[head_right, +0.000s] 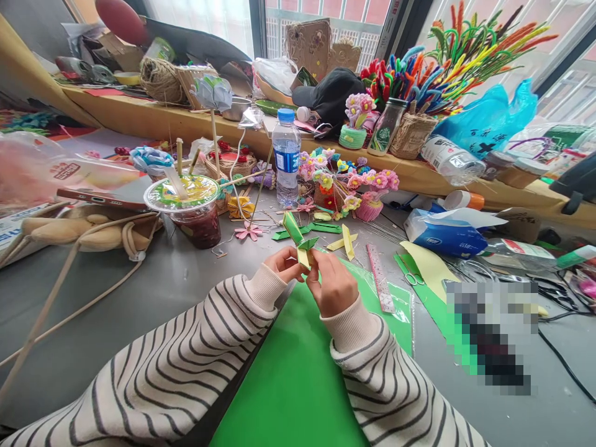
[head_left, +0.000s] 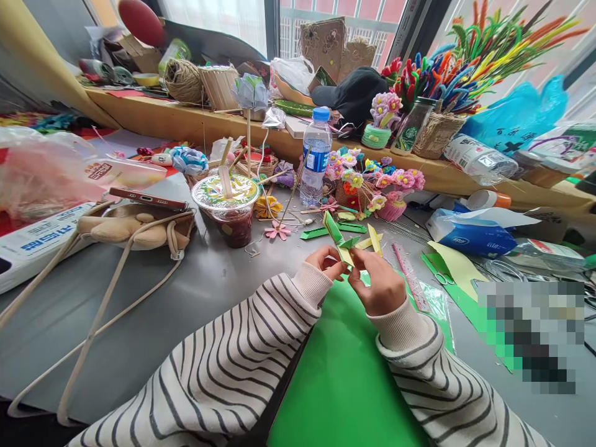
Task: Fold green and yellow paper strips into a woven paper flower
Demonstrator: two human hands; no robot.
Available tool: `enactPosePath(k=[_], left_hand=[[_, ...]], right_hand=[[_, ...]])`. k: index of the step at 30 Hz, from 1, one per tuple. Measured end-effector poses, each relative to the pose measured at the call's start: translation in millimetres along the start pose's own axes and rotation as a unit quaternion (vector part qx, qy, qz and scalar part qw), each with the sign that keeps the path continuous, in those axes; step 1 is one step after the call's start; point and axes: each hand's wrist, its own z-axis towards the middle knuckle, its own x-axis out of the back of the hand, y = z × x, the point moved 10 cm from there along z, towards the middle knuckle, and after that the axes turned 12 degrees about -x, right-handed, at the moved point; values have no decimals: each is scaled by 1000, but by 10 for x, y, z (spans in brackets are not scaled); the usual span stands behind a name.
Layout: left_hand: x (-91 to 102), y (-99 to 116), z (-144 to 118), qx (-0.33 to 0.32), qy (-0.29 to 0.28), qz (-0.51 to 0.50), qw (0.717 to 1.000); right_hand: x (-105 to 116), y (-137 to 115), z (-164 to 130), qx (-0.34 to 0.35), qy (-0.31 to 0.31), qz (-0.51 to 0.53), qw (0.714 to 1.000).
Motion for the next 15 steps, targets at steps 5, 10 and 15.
enactPosePath(k=[5, 10, 15], left_hand=[[-10, 2, 6, -8, 0, 10, 1000], [5, 16, 6, -13, 4, 9, 1000], [18, 22, -3, -23, 4, 20, 1000]], right_hand=[[48, -42, 1, 7, 39, -46, 998], [89, -122, -19, 44, 74, -91, 992], [80, -219, -24, 103, 59, -118, 986]])
